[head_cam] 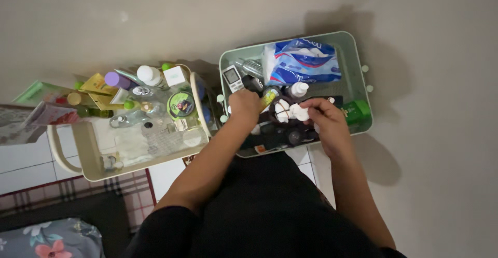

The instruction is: The person organizes various skincare and beauty products by picking them up, wipes them with a cloth, and places them into tiered storage bins.

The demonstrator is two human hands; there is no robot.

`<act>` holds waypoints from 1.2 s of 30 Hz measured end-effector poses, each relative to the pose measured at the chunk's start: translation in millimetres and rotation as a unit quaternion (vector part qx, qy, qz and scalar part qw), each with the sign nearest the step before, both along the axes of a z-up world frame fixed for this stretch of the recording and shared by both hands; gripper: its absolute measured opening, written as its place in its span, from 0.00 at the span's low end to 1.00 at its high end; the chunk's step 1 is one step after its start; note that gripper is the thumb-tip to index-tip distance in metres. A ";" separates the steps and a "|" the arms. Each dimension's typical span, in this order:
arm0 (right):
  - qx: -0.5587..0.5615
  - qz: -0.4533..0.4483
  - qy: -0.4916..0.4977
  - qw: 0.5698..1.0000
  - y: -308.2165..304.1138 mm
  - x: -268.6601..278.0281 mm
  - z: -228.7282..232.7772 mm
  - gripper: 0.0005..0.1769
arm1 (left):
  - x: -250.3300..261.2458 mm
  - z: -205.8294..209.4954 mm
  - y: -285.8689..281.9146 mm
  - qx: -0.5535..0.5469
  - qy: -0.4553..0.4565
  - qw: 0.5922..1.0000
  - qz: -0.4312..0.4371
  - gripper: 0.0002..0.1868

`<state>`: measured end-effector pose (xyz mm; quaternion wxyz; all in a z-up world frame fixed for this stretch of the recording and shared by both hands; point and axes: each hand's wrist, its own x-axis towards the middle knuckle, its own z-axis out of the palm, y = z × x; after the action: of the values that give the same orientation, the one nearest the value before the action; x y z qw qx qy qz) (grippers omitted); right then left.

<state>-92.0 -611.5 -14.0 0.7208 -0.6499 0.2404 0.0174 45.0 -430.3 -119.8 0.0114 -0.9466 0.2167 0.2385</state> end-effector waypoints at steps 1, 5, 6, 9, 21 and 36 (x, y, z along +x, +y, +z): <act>0.000 0.002 -0.001 1.000 -0.1 -0.1 -0.1 0.10 | 0.7 -1.4 0.9 0.005 0.007 1.000 -0.012 0.10; 0.016 0.020 -0.014 1.000 2.7 1.7 -2.1 0.09 | 2.4 -7.1 3.6 -0.012 -0.024 1.000 -0.010 0.09; 0.004 0.028 -0.016 0.999 2.8 1.5 -2.5 0.10 | 2.9 -8.2 4.6 -0.019 -0.024 0.999 -0.020 0.09; 0.003 0.031 -0.013 0.999 4.4 4.0 -3.3 0.10 | 3.1 -8.7 7.9 -0.028 -0.026 0.999 -0.035 0.09; 0.009 0.029 -0.017 0.999 3.1 7.7 1.5 0.09 | 11.2 -33.7 9.2 -0.047 -0.043 0.997 -0.054 0.09; 0.001 -0.006 -0.019 1.000 -13.0 13.0 2.5 0.09 | 11.6 -27.4 10.5 -0.085 -0.066 0.994 -0.034 0.09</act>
<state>-79.0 -624.5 -11.5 0.7259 -0.6481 0.2305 0.0010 56.6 -419.8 -147.2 -0.0469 -0.9500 0.2669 0.1553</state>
